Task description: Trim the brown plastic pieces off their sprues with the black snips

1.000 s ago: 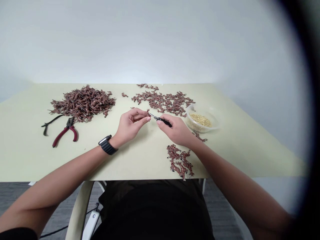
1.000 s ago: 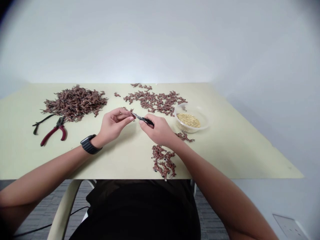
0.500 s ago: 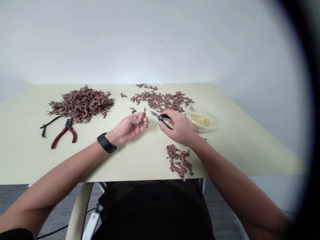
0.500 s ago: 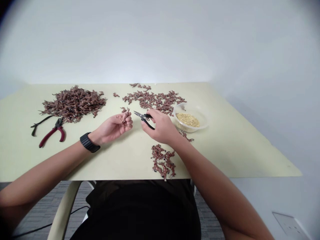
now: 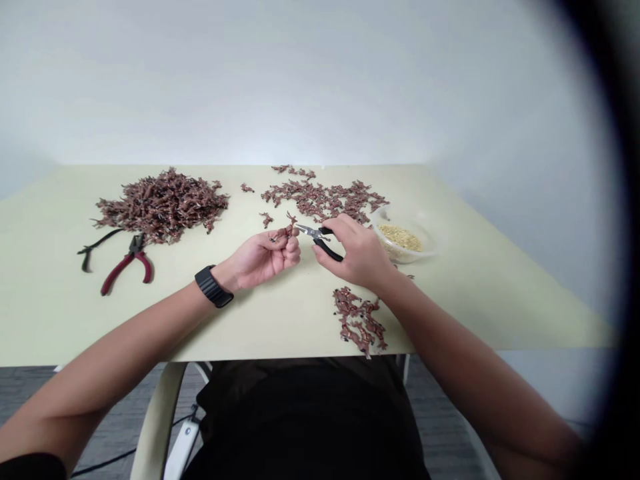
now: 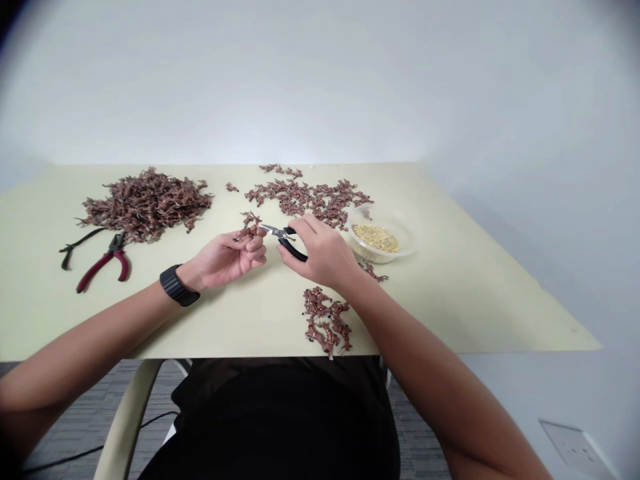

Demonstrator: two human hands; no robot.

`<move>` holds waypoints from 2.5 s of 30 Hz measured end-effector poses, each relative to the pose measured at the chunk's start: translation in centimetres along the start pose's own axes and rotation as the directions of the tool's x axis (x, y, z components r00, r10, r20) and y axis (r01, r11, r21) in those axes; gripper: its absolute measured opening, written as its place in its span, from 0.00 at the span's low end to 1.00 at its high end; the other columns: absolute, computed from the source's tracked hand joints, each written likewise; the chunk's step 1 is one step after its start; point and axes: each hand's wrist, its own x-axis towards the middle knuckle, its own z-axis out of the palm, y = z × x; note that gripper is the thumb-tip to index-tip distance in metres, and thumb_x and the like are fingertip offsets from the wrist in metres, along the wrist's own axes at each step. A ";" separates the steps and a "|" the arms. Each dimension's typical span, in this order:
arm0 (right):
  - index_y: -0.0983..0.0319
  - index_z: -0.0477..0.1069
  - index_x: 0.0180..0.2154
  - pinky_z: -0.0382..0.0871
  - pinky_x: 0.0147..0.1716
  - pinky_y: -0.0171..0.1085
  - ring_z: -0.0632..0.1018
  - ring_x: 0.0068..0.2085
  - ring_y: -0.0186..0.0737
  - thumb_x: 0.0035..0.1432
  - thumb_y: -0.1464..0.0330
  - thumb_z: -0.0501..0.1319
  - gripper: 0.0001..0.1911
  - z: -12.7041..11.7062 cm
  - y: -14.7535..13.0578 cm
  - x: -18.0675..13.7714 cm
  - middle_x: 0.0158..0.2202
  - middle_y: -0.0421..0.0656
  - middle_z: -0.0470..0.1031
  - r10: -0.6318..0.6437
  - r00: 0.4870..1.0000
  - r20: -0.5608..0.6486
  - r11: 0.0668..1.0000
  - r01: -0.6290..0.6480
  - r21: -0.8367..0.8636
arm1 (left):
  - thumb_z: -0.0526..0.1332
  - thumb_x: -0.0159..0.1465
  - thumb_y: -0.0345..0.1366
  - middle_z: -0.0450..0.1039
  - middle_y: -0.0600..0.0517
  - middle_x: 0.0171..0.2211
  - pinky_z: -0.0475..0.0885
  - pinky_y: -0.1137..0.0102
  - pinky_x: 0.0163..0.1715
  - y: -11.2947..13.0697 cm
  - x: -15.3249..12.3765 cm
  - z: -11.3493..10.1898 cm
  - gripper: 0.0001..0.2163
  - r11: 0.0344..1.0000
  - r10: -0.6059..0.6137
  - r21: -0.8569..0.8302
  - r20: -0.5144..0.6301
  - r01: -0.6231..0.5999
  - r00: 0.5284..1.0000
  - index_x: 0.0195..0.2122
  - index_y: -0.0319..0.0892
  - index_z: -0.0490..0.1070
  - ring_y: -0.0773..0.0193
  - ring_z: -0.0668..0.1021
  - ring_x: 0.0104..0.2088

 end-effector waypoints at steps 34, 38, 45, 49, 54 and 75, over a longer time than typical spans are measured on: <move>0.59 0.69 0.49 0.66 0.36 0.43 0.74 0.37 0.45 0.69 0.60 0.60 0.12 0.2 -0.9 0.2 0.42 0.48 0.77 0.152 0.987 0.061 0.977 -0.159 0.139 | 0.74 0.64 0.41 0.84 0.43 0.46 0.75 0.59 0.61 0.5 0.0 -1.0 0.16 0.838 0.233 0.518 -0.054 -0.172 0.971 0.52 0.42 0.84 0.58 0.85 0.50; 0.58 0.70 0.47 0.64 0.36 0.42 0.72 0.35 0.43 0.69 0.59 0.60 0.11 0.3 -1.5 0.3 0.41 0.46 0.77 0.221 0.969 0.108 0.947 -0.240 0.212 | 0.76 0.61 0.40 0.85 0.43 0.39 0.75 0.59 0.60 -0.1 0.1 -0.2 0.08 0.668 0.440 0.685 -0.050 -0.290 0.897 0.38 0.42 0.87 0.51 0.78 0.61; 0.58 0.71 0.43 0.59 0.31 0.39 0.65 0.29 0.37 0.71 0.54 0.59 0.14 0.5 -2.7 0.3 0.29 0.37 0.64 0.377 0.890 0.257 0.790 -0.454 0.411 | 0.77 0.59 0.39 0.86 0.48 0.46 0.71 0.53 0.65 -1.2 -0.1 0.8 0.08 0.378 0.707 0.861 -0.030 -0.342 0.706 0.40 0.49 0.88 0.50 0.82 0.56; 0.58 0.71 0.44 0.61 0.30 0.39 0.66 0.29 0.37 0.71 0.51 0.57 0.17 1.0 -3.0 0.3 0.29 0.37 0.66 0.416 0.840 0.349 0.646 -0.543 0.537 | 0.78 0.58 0.39 0.86 0.50 0.45 0.72 0.54 0.63 -1.5 0.0 0.7 0.14 0.343 0.757 0.876 -0.044 -0.340 0.652 0.46 0.50 0.87 0.53 0.83 0.50; 0.58 0.71 0.44 0.62 0.31 0.39 0.68 0.31 0.39 0.69 0.53 0.60 0.15 0.6 -2.0 0.4 0.31 0.39 0.68 0.414 0.876 0.247 0.769 -0.482 0.421 | 0.77 0.59 0.43 0.84 0.47 0.38 0.77 0.61 0.50 -1.1 0.2 0.8 0.16 0.593 0.594 0.734 -0.121 -0.331 0.796 0.46 0.42 0.86 0.59 0.82 0.40; 0.59 0.70 0.50 0.67 0.38 0.43 0.76 0.39 0.45 0.67 0.60 0.61 0.13 -0.9 0.2 0.3 0.43 0.47 0.76 0.095 0.972 0.217 0.978 -0.132 0.163 | 0.69 0.62 0.32 0.52 0.59 0.22 0.60 0.71 0.27 0.6 0.3 -0.1 0.06 0.899 0.152 0.432 -0.143 -0.076 0.978 0.35 0.34 0.81 0.72 0.56 0.23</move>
